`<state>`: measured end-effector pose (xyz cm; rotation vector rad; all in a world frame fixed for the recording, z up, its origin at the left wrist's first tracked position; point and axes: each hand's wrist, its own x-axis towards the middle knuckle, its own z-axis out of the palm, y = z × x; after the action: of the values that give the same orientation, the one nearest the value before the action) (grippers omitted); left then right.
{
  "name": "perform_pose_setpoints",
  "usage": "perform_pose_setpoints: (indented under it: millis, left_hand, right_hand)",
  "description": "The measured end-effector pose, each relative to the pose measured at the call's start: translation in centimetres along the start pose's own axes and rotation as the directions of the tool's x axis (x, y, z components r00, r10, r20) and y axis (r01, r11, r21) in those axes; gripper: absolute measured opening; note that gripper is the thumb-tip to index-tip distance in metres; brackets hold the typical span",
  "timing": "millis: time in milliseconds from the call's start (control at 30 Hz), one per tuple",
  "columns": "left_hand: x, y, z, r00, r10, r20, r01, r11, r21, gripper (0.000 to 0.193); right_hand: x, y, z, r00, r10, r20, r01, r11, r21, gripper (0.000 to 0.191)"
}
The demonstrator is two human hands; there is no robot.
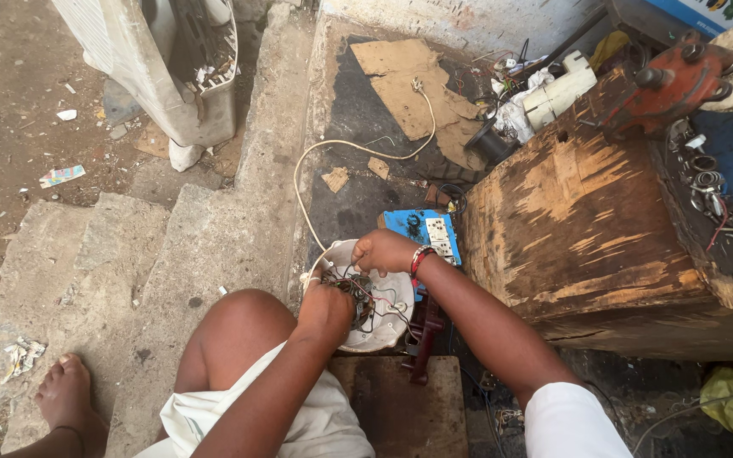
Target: The person sits on the ground and rewires a lamp, pulling wires through the white dome shade and arranging the wiring inside it. They connect the lamp's cord to a blue power strip with a bulb to test the light, then continue adjusting the wiring inside the shade.
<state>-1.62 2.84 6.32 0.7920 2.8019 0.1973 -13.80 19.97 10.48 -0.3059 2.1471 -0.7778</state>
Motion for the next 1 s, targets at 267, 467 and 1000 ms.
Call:
perform_pose_setpoints:
  millis: [267, 467, 1000]
  left_hand:
    - [-0.4, 0.0, -0.4, 1.0, 0.01, -0.03, -0.011, 1.0, -0.021, 0.015]
    - [-0.3, 0.3, -0.5, 1.0, 0.0, 0.01, 0.0, 1.0, -0.01, 0.014]
    - [-0.4, 1.3, -0.6, 0.998, -0.03, -0.054, 0.04, 0.983, 0.179, 0.018]
  right_hand:
    - [-0.1, 1.7, 1.2, 0.999, -0.039, 0.021, 0.032, 0.969, 0.244, 0.029]
    - [-0.1, 2.4, 3.6, 0.988, -0.082, -0.129, 0.118, 0.948, 0.296, 0.023]
    - [-2.4, -1.6, 3.5, 0.824, -0.26, -0.503, 0.052, 0.919, -0.391, 0.016]
